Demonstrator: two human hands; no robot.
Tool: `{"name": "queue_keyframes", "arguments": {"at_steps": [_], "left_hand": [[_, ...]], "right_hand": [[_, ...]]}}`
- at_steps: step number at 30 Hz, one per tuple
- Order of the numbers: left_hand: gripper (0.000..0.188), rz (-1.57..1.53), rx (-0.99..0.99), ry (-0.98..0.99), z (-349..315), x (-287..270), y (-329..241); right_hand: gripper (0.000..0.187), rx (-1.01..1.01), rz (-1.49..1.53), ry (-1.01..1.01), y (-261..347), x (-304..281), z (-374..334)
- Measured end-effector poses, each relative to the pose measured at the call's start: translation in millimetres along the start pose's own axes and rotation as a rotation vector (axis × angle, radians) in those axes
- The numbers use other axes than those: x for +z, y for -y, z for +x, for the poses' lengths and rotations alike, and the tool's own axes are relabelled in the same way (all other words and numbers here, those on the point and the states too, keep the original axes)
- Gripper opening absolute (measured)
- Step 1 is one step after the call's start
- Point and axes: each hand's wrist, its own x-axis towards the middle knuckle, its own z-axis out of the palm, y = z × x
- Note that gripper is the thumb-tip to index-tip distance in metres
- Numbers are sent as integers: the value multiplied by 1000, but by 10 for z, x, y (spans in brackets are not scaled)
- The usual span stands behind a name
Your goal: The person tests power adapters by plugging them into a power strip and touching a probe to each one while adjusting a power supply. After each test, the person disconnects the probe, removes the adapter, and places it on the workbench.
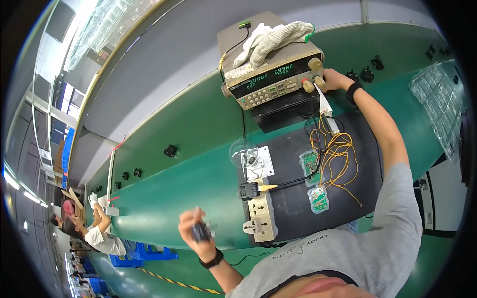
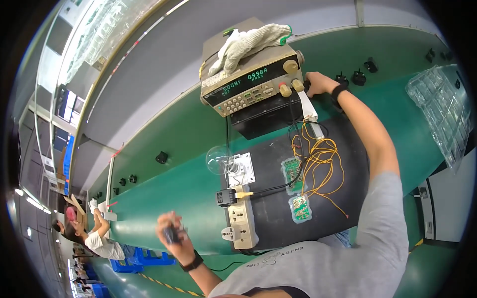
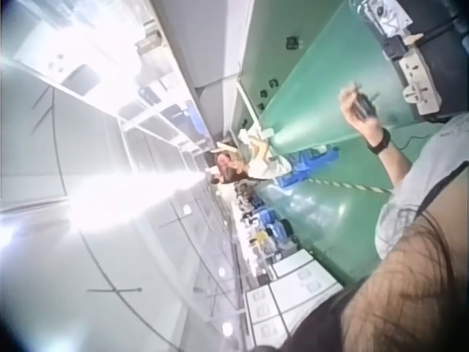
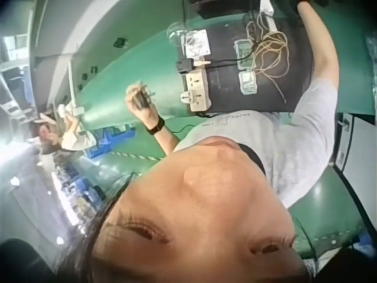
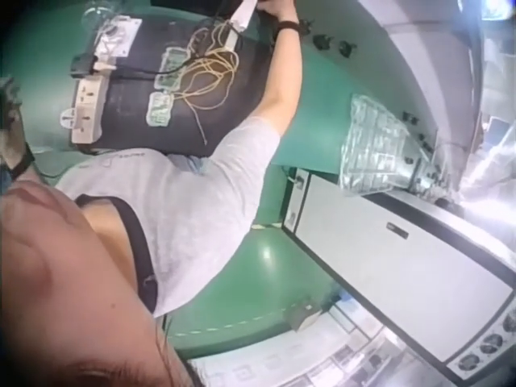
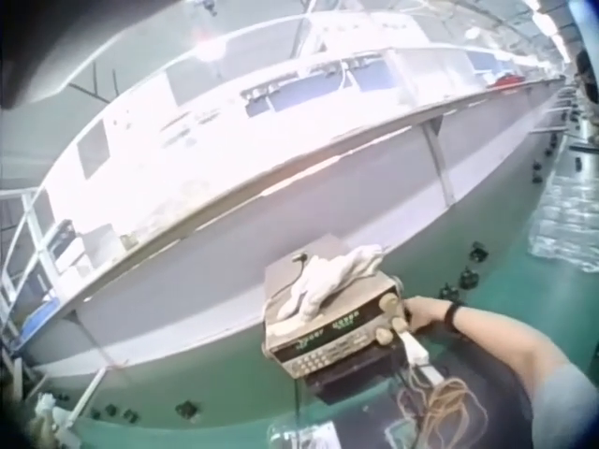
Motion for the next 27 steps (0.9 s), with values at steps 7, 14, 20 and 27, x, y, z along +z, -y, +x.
{"name": "queue_keyframes", "arguments": {"at_steps": [7,14,20,27], "left_hand": [[41,233,-639,-169,754,130,1372],[59,78,-665,-283,905,517,1708],[34,142,-643,-148,376,279,1651],[33,293,-415,-243,311,147,1724]], "right_hand": [[53,367,813,-149,892,-665,-1172],[30,337,1750,-163,1219,-553,-1889],[59,203,1917,196,2168,-438,-1970],[61,-116,978,445,3107,230,-2287]]}}
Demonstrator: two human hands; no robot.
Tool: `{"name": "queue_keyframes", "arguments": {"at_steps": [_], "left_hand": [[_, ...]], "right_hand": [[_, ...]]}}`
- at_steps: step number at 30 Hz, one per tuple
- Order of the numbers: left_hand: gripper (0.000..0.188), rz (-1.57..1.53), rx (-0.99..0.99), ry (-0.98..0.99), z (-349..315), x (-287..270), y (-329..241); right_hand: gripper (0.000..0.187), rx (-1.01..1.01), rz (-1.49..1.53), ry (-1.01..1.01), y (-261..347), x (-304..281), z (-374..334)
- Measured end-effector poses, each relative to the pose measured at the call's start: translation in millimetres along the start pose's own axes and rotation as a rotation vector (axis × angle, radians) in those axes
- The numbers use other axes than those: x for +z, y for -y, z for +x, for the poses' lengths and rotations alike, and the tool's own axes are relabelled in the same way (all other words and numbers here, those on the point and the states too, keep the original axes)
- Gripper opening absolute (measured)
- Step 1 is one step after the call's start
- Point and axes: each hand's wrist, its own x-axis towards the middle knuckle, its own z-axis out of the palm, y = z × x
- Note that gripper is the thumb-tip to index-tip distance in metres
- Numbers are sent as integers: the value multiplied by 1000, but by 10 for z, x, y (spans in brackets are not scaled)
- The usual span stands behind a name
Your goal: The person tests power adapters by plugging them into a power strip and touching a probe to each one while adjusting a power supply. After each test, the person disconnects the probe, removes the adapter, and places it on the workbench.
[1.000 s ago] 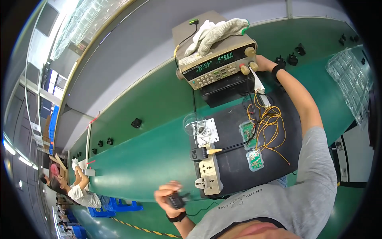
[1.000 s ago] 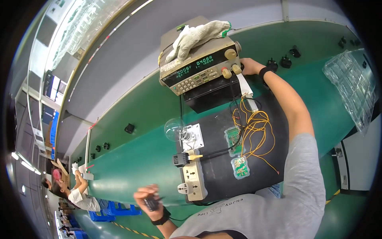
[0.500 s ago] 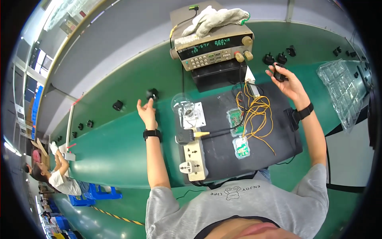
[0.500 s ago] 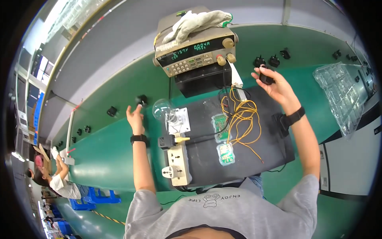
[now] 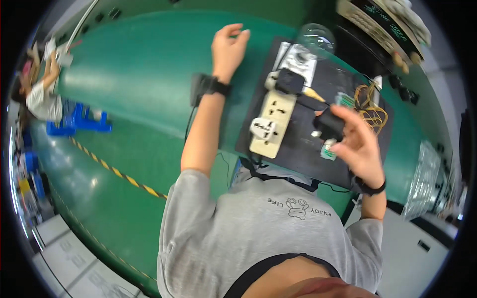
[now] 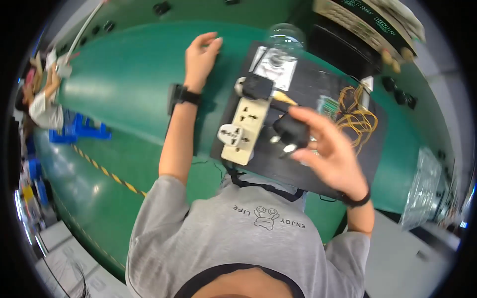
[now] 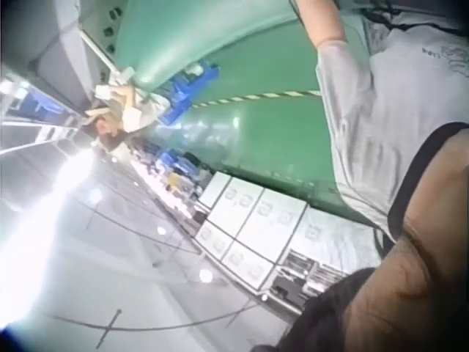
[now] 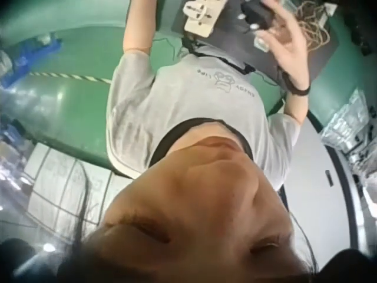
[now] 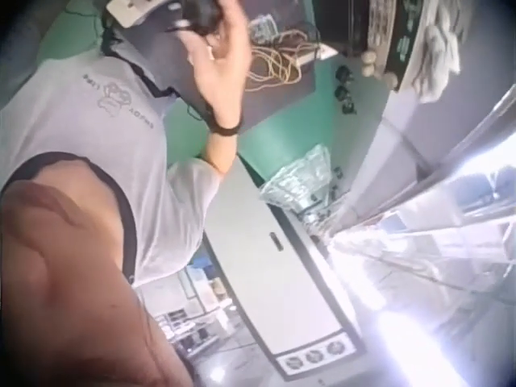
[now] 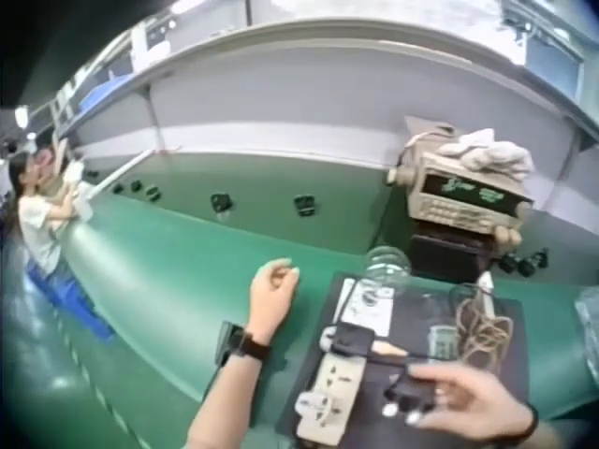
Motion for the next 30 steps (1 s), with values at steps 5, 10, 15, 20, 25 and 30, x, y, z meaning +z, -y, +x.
{"name": "queue_keyframes", "arguments": {"at_steps": [5,10,15,20,25,30], "left_hand": [[30,68,-6,-32,-127,66,-218],[36,126,41,13,-194,48,-283],[35,137,46,21,-220,66,-302],[38,175,-1,71,-214,-5,-343],[32,62,-20,145,-214,-32,-612],[38,-108,138,288,-219,0,-469]], "right_hand": [[57,-400,-821,88,-250,591,196],[49,-352,-898,82,-191,682,178],[45,-374,-852,6,-222,733,240],[44,-304,-1025,0,-165,845,137],[41,-439,-1271,-22,-284,910,195],[35,-314,-962,184,-125,698,355]]}}
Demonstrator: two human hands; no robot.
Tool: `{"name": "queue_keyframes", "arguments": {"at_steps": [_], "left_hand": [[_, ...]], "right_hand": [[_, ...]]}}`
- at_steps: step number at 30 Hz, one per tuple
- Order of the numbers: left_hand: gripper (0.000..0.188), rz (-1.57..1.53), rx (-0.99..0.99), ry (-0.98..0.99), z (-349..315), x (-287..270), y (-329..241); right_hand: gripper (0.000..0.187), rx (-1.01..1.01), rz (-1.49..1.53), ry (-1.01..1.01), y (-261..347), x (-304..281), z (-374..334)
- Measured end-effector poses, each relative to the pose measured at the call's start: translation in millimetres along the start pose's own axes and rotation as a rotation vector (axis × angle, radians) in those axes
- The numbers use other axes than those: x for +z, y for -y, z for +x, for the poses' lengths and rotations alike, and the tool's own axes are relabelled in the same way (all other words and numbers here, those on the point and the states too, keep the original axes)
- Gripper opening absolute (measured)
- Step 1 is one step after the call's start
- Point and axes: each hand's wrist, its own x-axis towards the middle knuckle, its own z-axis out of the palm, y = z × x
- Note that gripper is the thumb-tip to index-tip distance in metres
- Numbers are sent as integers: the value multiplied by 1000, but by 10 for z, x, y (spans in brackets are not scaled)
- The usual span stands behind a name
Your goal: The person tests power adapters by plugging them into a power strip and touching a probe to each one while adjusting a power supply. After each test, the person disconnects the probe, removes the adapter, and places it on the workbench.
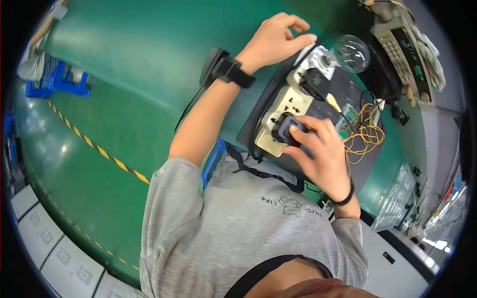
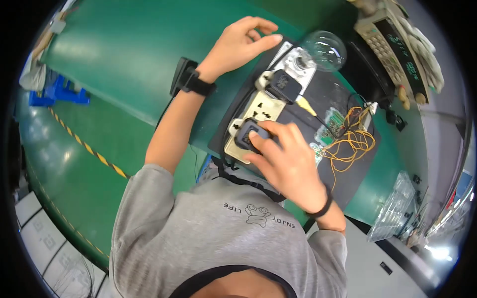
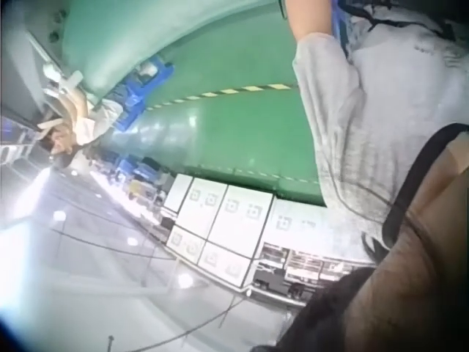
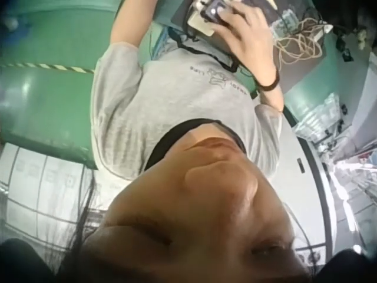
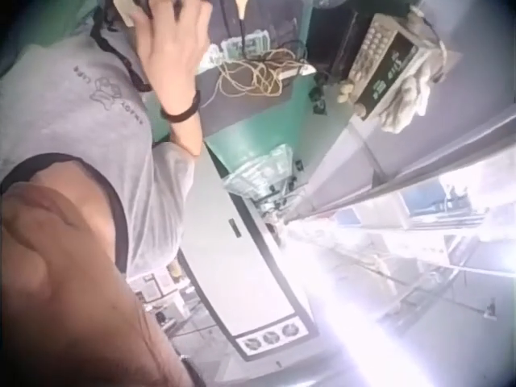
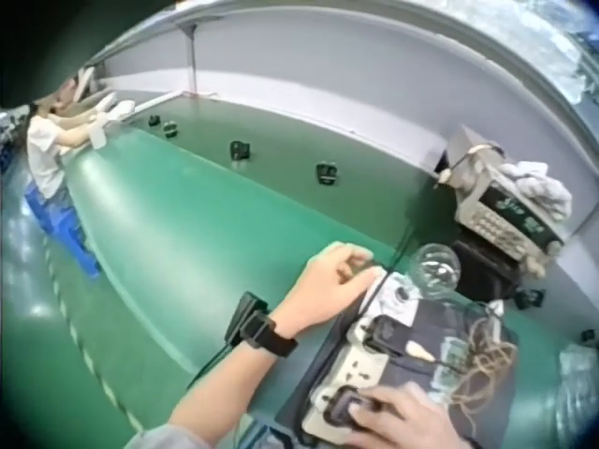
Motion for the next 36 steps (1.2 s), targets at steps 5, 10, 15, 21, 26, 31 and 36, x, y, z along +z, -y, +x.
{"name": "queue_keyframes", "arguments": {"at_steps": [5,10,15,21,26,31,36], "left_hand": [[42,-163,-10,622,-46,-31,-307],[47,-20,-106,805,-148,-11,-437],[50,-20,5,753,-115,-4,-387],[51,-646,50,68,43,-26,-567],[43,179,113,-41,19,20,-10],[46,322,-30,-119,-42,111,222],[49,433,61,-273,49,212,357]], "right_hand": [[18,196,-118,-463,-555,-64,-82],[20,272,-7,-407,-728,-70,-305],[19,277,-8,-271,-604,-220,-591],[19,244,-87,-276,-204,-162,-662],[21,174,9,-284,-182,10,-588],[21,178,-51,-318,-136,79,-562],[25,141,-77,-380,-105,103,-497]]}}
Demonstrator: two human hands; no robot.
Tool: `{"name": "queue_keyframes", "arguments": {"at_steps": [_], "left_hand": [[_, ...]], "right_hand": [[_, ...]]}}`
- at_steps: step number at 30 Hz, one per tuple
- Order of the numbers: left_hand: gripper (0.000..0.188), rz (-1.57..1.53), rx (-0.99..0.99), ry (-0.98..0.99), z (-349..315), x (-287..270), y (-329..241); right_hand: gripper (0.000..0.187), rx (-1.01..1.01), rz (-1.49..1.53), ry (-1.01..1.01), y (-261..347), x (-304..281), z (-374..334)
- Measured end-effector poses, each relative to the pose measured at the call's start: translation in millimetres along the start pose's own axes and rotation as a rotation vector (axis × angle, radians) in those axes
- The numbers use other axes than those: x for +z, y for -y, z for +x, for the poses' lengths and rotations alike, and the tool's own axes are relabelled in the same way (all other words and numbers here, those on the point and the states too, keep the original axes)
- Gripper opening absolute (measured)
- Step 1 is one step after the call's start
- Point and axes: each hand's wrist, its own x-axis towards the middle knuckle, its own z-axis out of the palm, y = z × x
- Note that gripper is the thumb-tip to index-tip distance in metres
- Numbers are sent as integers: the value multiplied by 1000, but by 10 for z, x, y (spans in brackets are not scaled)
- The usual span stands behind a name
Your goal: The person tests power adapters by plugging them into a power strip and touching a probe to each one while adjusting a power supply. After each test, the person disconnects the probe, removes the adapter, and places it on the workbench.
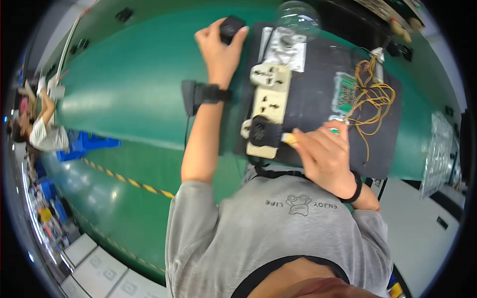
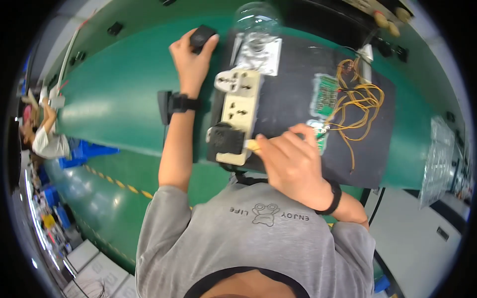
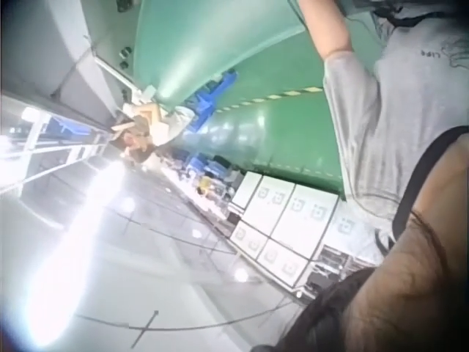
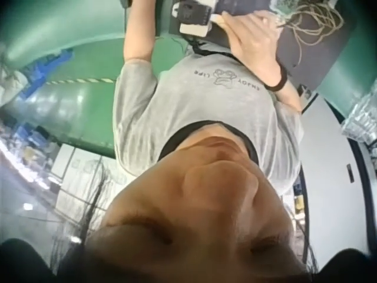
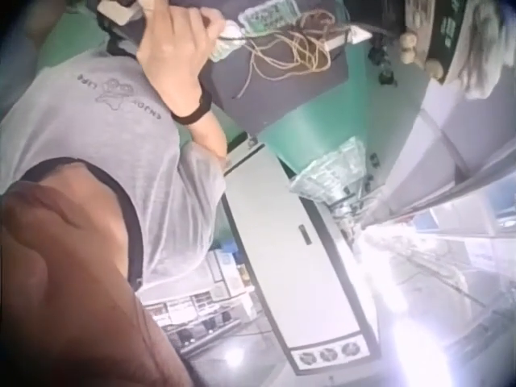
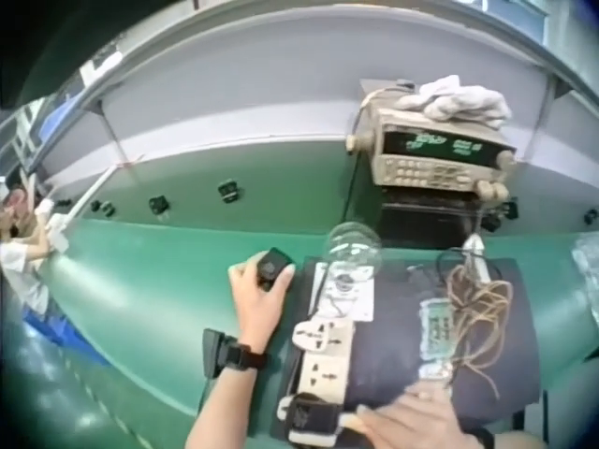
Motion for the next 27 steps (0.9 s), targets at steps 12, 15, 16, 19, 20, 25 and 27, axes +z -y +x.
{"name": "queue_keyframes", "arguments": {"at_steps": [12,15,16,19,20,25,27], "left_hand": [[46,-100,-97,-25,497,294,187],[64,210,-57,20,644,342,341],[64,202,-41,11,656,384,320],[82,235,-50,46,637,433,198],[82,237,-39,30,650,448,174],[85,332,-78,39,671,483,140],[84,325,-87,42,692,465,176]], "right_hand": [[18,243,-541,-198,-1602,-1075,173],[47,533,-642,-124,-2685,-1291,297],[59,592,-645,-109,-3015,-1314,333],[69,695,-622,-31,-3581,-1341,588],[72,810,-649,-67,-3699,-1372,684],[90,1106,-347,93,-4204,-1541,945],[82,862,-273,222,-4205,-1494,887]]}}
